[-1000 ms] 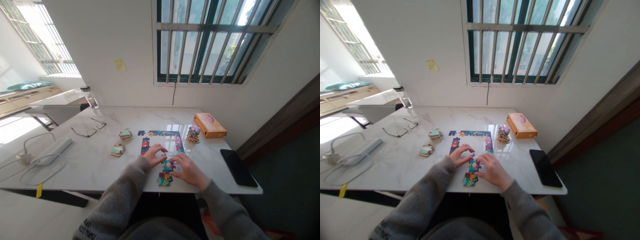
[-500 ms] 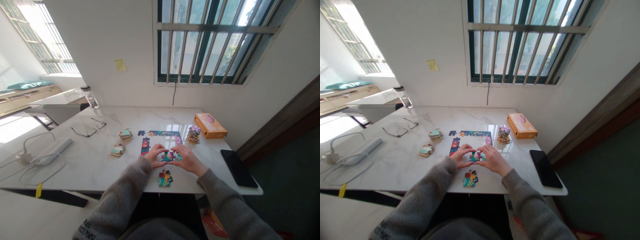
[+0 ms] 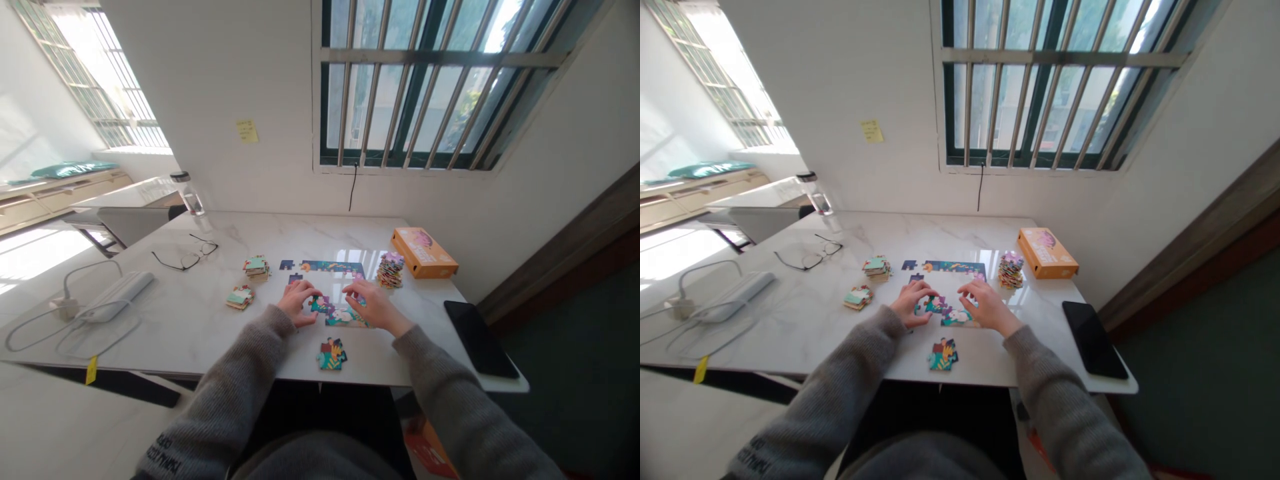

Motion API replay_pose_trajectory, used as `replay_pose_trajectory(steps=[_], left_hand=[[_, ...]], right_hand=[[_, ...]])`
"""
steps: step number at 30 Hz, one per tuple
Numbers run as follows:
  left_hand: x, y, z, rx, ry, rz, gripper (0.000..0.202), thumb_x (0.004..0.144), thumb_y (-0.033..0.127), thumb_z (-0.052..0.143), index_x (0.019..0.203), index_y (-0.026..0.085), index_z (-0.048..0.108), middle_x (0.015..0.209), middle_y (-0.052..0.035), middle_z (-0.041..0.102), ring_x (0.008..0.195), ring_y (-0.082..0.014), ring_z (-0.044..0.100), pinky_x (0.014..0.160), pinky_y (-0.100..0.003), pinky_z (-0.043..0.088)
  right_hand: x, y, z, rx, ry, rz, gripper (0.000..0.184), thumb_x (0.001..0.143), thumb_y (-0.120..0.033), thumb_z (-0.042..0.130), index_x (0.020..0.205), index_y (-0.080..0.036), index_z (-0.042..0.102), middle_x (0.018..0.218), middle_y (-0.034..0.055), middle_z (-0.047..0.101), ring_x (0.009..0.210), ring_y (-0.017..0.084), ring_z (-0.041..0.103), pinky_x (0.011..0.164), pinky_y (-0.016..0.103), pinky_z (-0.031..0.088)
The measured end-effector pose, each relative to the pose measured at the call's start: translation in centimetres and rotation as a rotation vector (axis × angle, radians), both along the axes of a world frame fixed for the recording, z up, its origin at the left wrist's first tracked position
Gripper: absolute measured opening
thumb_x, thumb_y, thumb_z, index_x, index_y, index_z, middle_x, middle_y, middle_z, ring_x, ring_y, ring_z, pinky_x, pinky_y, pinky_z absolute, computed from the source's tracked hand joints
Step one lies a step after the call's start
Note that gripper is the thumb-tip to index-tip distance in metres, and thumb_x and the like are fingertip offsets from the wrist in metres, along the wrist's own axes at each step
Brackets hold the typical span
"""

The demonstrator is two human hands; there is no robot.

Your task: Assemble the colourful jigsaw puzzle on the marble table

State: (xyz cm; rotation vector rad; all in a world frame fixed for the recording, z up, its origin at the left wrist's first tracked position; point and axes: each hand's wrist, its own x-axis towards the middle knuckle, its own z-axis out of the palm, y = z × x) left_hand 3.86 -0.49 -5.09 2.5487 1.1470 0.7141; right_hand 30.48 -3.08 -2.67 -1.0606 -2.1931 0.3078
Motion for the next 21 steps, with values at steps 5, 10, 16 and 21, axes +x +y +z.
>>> replay_pose_trajectory(steps=[5, 10, 16, 21], left_hand=[[-1.0, -0.6, -0.4, -0.013, 0.066, -0.004, 0.048, 0.071, 0.032, 0.069, 0.118, 0.027, 0.065, 0.106, -0.0055, 0.059, 0.104, -0.0277, 0.051, 0.097, -0.046, 0.035], [-0.8, -1.3, -1.3, -0.017, 0.062, 0.007, 0.045, 0.07, 0.031, 0.07, 0.115, 0.026, 0.066, 0.106, -0.0055, 0.059, 0.105, -0.0273, 0.052, 0.098, -0.047, 0.033], [-0.6, -1.2, -2.2, -0.026, 0.082, 0.034, 0.047, 0.069, 0.031, 0.071, 0.115, 0.026, 0.066, 0.106, -0.0059, 0.058, 0.105, -0.0282, 0.051, 0.1, -0.048, 0.033], [-0.5, -1.0, -2.6, -0.022, 0.097, 0.045, 0.047, 0.068, 0.031, 0.072, 0.114, 0.027, 0.066, 0.105, -0.0049, 0.058, 0.106, -0.0284, 0.05, 0.101, -0.05, 0.031]], right_hand=[[-1.1, 0.1, -2.4, -0.048, 0.046, -0.032, 0.014, 0.093, -0.018, 0.055, 0.096, -0.018, 0.069, 0.083, 0.004, 0.067, 0.071, 0.016, 0.058, 0.071, 0.03, 0.049], [-2.1, -1.0, -3.5, -0.06, 0.05, 0.006, 0.018, 0.093, -0.015, 0.052, 0.097, -0.018, 0.069, 0.09, 0.0057, 0.069, 0.084, 0.018, 0.062, 0.079, 0.031, 0.049], [-2.7, -2.2, -3.6, -0.101, -0.036, 0.044, 0.018, 0.094, -0.016, 0.054, 0.101, -0.019, 0.07, 0.085, 0.0035, 0.066, 0.079, 0.016, 0.06, 0.074, 0.028, 0.047], [-2.7, -2.3, -3.4, -0.061, -0.097, 0.049, 0.018, 0.093, -0.019, 0.057, 0.1, -0.022, 0.073, 0.074, 0.0007, 0.059, 0.071, 0.015, 0.055, 0.068, 0.026, 0.044]])
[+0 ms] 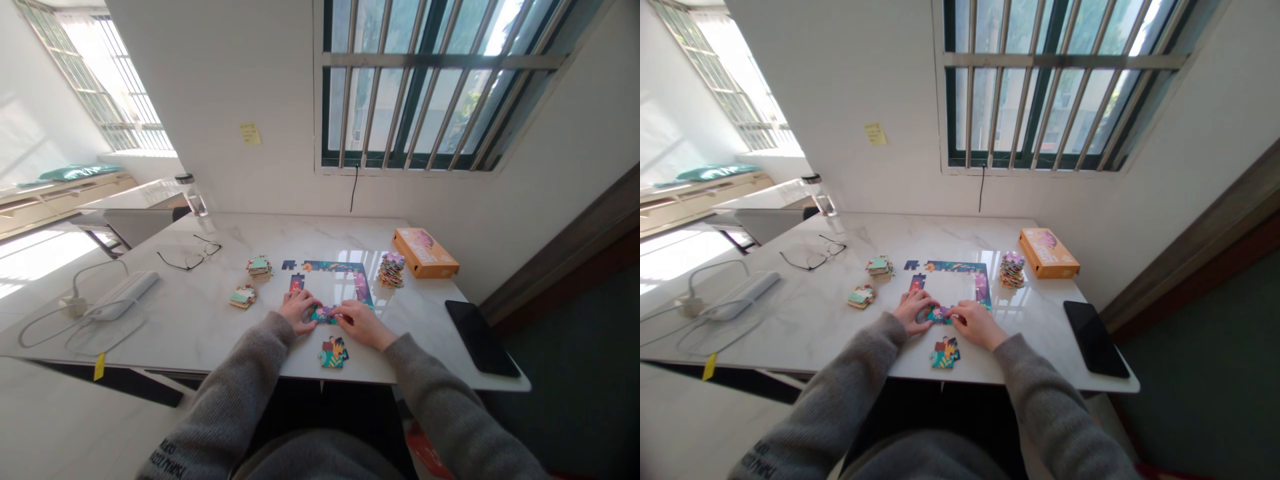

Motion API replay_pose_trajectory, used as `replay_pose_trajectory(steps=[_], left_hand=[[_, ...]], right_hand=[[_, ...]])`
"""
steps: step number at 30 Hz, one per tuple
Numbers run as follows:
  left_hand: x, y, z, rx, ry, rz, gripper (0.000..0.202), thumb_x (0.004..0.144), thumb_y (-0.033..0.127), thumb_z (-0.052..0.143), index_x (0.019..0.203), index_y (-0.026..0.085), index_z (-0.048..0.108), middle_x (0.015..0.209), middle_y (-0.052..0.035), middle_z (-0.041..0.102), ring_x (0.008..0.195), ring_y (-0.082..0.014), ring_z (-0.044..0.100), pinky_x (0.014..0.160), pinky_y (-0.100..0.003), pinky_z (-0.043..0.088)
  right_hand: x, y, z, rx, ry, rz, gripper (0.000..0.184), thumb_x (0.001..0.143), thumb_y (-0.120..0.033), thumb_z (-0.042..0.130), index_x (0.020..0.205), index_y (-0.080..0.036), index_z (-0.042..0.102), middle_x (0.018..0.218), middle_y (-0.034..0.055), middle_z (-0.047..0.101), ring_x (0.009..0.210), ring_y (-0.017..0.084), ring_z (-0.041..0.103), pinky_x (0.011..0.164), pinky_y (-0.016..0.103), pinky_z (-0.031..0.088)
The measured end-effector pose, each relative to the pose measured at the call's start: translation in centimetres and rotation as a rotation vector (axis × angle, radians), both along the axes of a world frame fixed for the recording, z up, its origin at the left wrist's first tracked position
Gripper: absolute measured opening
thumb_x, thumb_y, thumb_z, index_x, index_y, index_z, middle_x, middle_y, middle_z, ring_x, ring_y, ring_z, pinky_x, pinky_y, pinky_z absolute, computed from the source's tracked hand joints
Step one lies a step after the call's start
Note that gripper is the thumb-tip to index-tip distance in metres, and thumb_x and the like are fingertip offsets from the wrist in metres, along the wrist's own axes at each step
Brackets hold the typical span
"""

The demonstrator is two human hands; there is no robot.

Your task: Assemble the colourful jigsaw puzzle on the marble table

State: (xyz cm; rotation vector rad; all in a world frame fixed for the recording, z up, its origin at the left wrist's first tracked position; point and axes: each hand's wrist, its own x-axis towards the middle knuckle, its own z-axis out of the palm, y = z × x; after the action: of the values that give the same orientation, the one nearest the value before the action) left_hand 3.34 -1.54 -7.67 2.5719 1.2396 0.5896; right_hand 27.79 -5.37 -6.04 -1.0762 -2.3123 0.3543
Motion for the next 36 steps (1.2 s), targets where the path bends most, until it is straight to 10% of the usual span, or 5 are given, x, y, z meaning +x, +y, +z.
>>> replay_pose_trajectory(steps=[22, 36], left_hand=[[-3.0, -1.5, 1.4, -0.008, -0.139, 0.062, 0.034, 0.08, 0.034, 0.066, 0.112, 0.027, 0.066, 0.116, -0.006, 0.06, 0.111, -0.0277, 0.05, 0.101, -0.046, 0.036], [-5.8, -2.0, -1.2, 0.005, -0.01, -0.03, 0.059, 0.074, 0.028, 0.066, 0.133, 0.027, 0.06, 0.147, -0.0086, 0.048, 0.133, -0.0338, 0.044, 0.112, -0.053, 0.037]], right_hand=[[0.0, 0.0, -0.1, 0.047, -0.1, 0.022, 0.019, 0.092, -0.015, 0.056, 0.101, -0.022, 0.071, 0.081, 0.0022, 0.062, 0.081, 0.018, 0.057, 0.075, 0.029, 0.042], [0.0, 0.0, -0.1, 0.013, -0.062, 0.018, 0.016, 0.092, -0.016, 0.057, 0.1, -0.021, 0.07, 0.078, 0.0013, 0.059, 0.076, 0.016, 0.053, 0.072, 0.028, 0.041]])
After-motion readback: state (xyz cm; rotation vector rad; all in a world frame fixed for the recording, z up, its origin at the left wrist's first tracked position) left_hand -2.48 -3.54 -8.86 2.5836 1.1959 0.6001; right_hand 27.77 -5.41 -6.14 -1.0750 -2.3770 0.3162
